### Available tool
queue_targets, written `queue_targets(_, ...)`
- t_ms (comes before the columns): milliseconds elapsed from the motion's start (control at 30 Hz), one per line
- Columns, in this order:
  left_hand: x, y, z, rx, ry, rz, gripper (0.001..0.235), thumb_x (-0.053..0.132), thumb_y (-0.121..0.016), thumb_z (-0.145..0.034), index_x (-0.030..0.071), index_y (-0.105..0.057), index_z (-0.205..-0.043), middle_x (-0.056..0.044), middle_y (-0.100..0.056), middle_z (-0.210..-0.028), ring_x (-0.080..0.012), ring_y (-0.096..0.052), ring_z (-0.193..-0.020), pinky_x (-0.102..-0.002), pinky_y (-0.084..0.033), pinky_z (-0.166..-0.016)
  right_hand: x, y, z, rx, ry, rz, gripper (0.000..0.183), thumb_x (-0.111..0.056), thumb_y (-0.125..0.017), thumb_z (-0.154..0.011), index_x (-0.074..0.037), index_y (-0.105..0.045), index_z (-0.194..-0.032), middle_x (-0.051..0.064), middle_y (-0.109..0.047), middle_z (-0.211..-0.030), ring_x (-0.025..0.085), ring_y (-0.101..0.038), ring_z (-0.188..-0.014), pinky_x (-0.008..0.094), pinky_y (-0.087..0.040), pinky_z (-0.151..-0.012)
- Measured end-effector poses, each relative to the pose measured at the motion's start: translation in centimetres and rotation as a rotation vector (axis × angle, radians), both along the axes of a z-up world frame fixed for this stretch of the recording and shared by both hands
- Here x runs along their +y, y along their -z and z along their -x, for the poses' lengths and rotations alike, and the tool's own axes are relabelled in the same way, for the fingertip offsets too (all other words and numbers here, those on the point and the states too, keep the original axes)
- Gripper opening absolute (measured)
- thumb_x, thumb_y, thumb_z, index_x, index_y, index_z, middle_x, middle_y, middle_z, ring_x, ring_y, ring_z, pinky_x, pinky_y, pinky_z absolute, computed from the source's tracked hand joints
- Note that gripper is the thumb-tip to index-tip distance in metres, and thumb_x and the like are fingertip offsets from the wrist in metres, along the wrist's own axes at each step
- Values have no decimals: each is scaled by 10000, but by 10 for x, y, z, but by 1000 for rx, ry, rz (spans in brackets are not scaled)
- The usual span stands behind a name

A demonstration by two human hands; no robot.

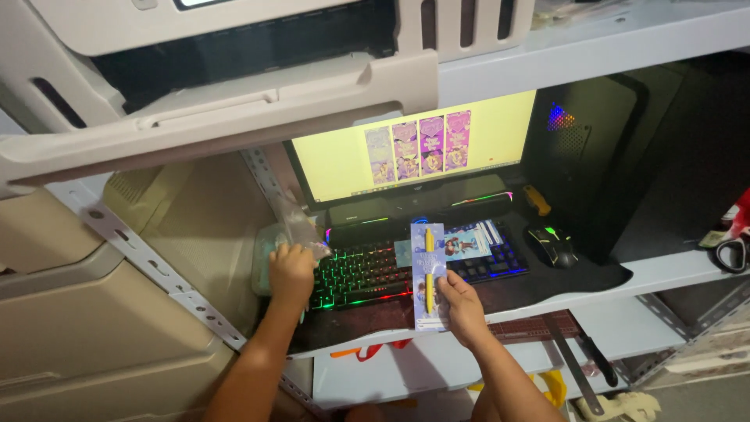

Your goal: Cutting printed paper into strips using a utility knife and ruler, followed by inserting a pencil into a paper sleeve.

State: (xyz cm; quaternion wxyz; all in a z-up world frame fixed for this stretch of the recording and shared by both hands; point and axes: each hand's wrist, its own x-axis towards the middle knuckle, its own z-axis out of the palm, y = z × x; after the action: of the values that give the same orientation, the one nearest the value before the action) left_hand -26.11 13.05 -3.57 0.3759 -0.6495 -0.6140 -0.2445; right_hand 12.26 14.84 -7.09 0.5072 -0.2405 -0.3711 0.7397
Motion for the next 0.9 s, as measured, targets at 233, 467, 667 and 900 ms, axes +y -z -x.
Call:
queue_targets(233,-43,-65,-30,-396,45,294,225,63,-658,-877,98,-586,-667,-34,-553,-724,-291,-476,-719,-468,-374,-617,-2,-12,-2,-40,6,43,314,-194,-545,-1024,-39,-621,-1286,171,-742,-1047,250,-704,-787,374,-554,-680)
queue_targets(467,-99,-138,-95,-1013,226,570,249,275,-654,-911,123,-822,-1014,-9,-817,-1013,-130,-710,-927,-301,-538,-840,-3,-19,-2,-52,24,129,281,-211,-560,-1022,-57,-626,-1246,185,-741,-1014,259,-704,-763,362,-549,-626)
queue_targets(667,-125,-150,-151,-1240,348,639,224,228,-656,-909,138,-836,-1006,11,-827,-927,-80,-721,-853,-235,-526,-785,-3,-21,-7,12,69,182,295,-197,-585,-1002,-57,-625,-1259,153,-725,-948,229,-680,-709,358,-537,-605)
queue_targets(900,-158,-172,-179,-1380,450,974,205,196,-671,-926,136,-832,-1037,-45,-715,-809,-77,-598,-719,-228,-392,-603,-17,-38,-25,-43,234,296,263,-175,-615,-978,-101,-637,-1229,123,-737,-913,219,-665,-648,387,-537,-544)
